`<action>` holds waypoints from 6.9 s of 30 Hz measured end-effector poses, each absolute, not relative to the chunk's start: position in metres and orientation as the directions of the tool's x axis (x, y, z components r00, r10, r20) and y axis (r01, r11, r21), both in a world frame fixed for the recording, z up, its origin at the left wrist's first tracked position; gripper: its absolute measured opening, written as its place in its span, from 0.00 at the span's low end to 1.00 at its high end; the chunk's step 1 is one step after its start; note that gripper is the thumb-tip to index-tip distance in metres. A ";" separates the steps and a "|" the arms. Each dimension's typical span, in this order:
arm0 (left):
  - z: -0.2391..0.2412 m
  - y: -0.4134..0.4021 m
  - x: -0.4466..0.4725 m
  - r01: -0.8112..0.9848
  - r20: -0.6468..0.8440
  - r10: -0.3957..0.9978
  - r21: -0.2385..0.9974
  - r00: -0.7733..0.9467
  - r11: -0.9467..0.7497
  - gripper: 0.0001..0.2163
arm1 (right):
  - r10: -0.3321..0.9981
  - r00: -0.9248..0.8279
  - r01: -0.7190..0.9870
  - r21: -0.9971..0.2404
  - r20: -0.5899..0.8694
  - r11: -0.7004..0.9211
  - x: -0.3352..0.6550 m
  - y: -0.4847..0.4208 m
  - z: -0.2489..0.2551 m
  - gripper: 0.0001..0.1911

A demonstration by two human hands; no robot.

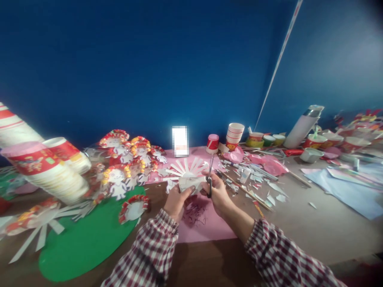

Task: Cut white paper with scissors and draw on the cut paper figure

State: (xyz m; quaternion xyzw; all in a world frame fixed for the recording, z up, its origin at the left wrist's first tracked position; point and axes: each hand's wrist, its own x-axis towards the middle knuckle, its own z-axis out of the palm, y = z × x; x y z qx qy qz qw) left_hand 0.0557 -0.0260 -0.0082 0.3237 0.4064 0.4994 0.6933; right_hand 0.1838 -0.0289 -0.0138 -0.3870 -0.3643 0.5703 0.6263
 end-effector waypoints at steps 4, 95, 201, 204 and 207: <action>-0.005 -0.021 0.050 -0.458 -0.278 0.958 0.844 0.070 0.279 0.15 | 0.999 0.030 -0.380 -0.924 0.031 0.040 0.183 -0.030 -0.015 0.20; 0.008 -0.014 0.035 -0.591 -0.257 0.964 0.789 -0.070 0.168 0.11 | 0.981 -0.185 0.187 -0.978 0.062 0.097 0.183 -0.043 -0.009 0.16; 0.000 -0.016 0.036 -0.519 -0.169 0.985 0.840 0.025 0.158 0.08 | 0.904 -0.428 0.196 -0.976 0.002 0.095 0.181 -0.048 -0.013 0.22; 0.001 -0.016 0.036 -0.512 -0.167 0.985 0.844 0.030 0.159 0.08 | 0.903 -0.429 0.202 -0.974 0.004 0.100 0.181 -0.049 -0.012 0.21; 0.002 -0.017 0.036 -0.509 -0.167 0.986 0.846 0.029 0.158 0.08 | 0.899 -0.439 0.186 -0.978 0.000 0.091 0.181 -0.049 -0.011 0.21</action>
